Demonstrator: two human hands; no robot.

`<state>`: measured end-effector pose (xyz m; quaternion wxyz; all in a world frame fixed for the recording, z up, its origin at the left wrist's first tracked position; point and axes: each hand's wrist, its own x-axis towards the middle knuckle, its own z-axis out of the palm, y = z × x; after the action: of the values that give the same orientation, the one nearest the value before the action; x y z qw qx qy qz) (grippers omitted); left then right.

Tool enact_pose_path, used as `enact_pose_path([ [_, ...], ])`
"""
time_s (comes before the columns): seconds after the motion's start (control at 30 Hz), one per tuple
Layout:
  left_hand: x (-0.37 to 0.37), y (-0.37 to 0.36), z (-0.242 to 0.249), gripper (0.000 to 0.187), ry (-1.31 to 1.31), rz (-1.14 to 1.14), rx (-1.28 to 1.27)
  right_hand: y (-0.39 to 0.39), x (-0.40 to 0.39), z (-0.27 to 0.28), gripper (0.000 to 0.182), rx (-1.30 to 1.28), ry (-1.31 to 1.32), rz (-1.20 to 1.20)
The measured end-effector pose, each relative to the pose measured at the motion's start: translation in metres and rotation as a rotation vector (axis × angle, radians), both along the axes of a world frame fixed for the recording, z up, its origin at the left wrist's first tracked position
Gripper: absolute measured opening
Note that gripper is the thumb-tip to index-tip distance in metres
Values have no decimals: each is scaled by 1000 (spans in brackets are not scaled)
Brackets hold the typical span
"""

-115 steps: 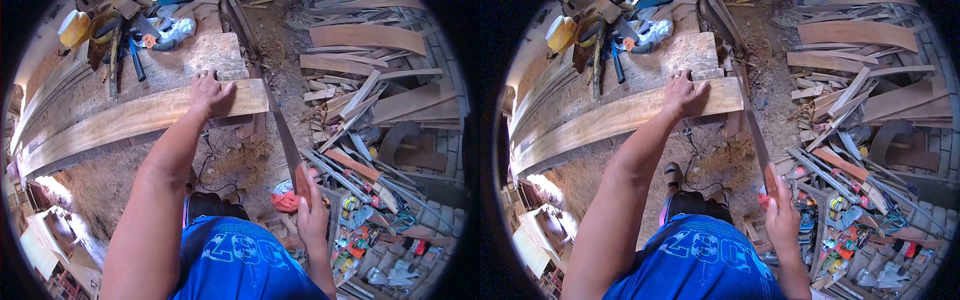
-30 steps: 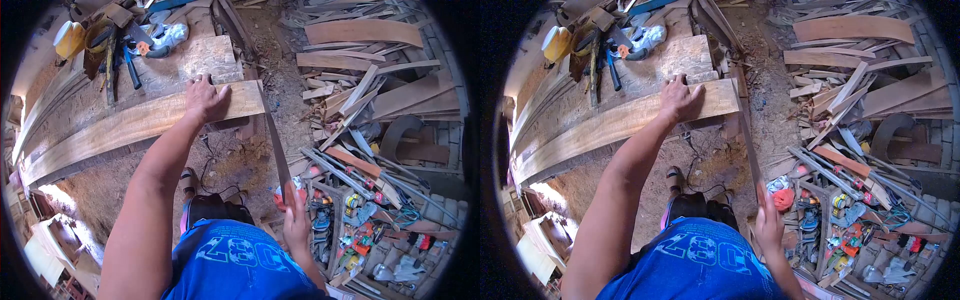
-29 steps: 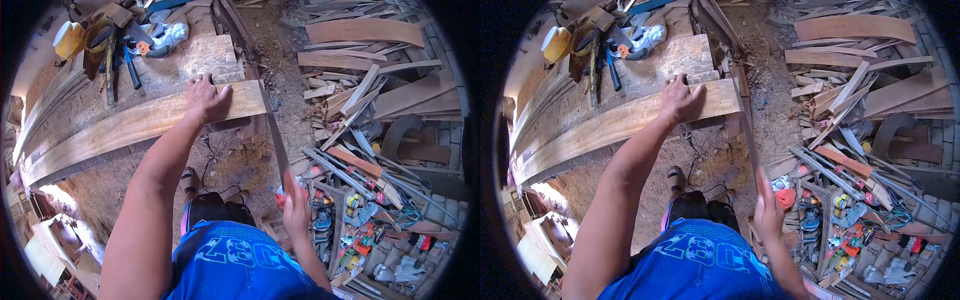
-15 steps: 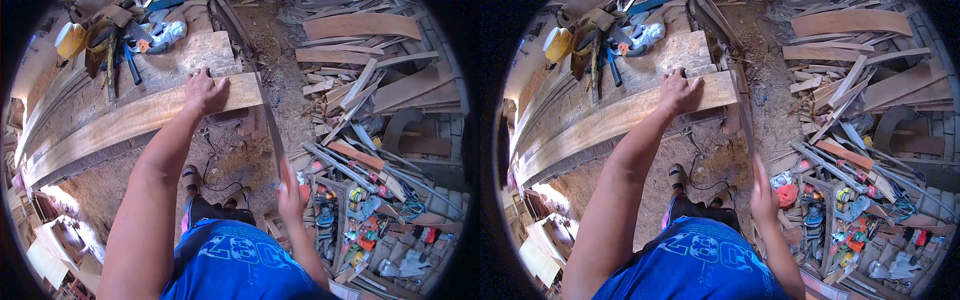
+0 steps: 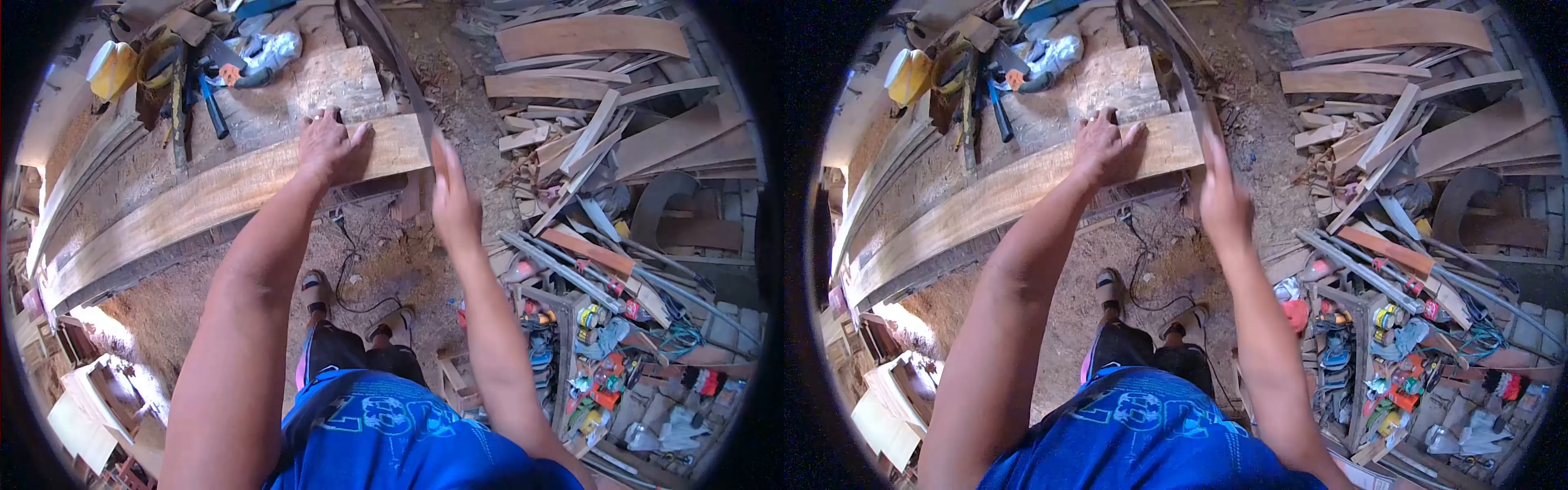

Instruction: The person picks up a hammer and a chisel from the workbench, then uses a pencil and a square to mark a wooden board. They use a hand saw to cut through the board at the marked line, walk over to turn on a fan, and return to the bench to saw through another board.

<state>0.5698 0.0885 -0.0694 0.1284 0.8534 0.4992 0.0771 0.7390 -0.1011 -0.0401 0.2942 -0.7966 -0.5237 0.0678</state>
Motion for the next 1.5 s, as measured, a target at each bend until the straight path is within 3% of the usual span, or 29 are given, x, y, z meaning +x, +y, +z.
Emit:
enact_pose_path([
  [0.07, -2, 4, -11, 70, -48, -31, -27, -80, -25, 32, 65, 79, 81, 92],
  [0.1, -2, 5, -7, 70, -54, -28, -29, -130, -30, 31, 61, -68, 191, 44],
  [0.17, 2, 2, -3, 70, 17, -11, -24, -227, -43, 19, 59, -33, 146, 21],
  [0.2, 4, -1, -3, 70, 20, -14, -33, -256, -55, 38, 57, -155, 164, -33],
  [0.3, 2, 2, -9, 73, 38, -16, 17, -197, -46, 47, 57, -112, 325, 16],
  [0.37, 0, 8, -19, 74, -50, -23, 25, -93, -17, 18, 58, 65, 138, 114],
  [0.47, 0, 7, -21, 75, -84, -11, 59, 44, 9, -3, 62, -1, 56, 41],
  [0.57, 1, 4, -17, 75, 22, -5, 60, 50, 9, 4, 65, -100, 48, 7],
  [0.63, 0, 7, -21, 75, 12, -3, 40, 10, 2, 9, 66, -75, 55, 32],
  [0.83, 0, 5, -15, 74, 2, -12, 21, -230, -60, 66, 56, -88, 195, 35],
  [0.93, 0, 6, -18, 73, 10, 3, 47, -190, -45, 66, 55, -90, 157, 97],
  [0.97, 1, 8, -19, 72, -12, 7, 66, -151, -30, 59, 56, -216, 210, 56],
  [1.0, 0, 7, -20, 72, -45, 4, 83, -93, -15, 30, 59, -17, 95, 123],
  [1.07, -1, 8, -24, 73, -32, -5, 77, 14, 3, -4, 61, 33, 30, 45],
  [1.1, -1, 9, -24, 73, -25, -14, 71, 51, 7, 0, 60, -88, 10, -2],
  [1.2, -1, 5, -20, 74, -42, 6, 72, 58, 6, 6, 62, -146, 15, -29],
  [1.33, -1, 9, -34, 75, -65, 2, 124, -87, -26, 31, 63, -67, 49, 26],
  [1.43, 0, 7, -35, 75, -37, 4, 113, -224, -51, 48, 60, -166, 146, 31],
  [1.5, 0, 7, -32, 75, -72, 5, 149, -233, -53, 59, 60, -210, 150, 19],
])
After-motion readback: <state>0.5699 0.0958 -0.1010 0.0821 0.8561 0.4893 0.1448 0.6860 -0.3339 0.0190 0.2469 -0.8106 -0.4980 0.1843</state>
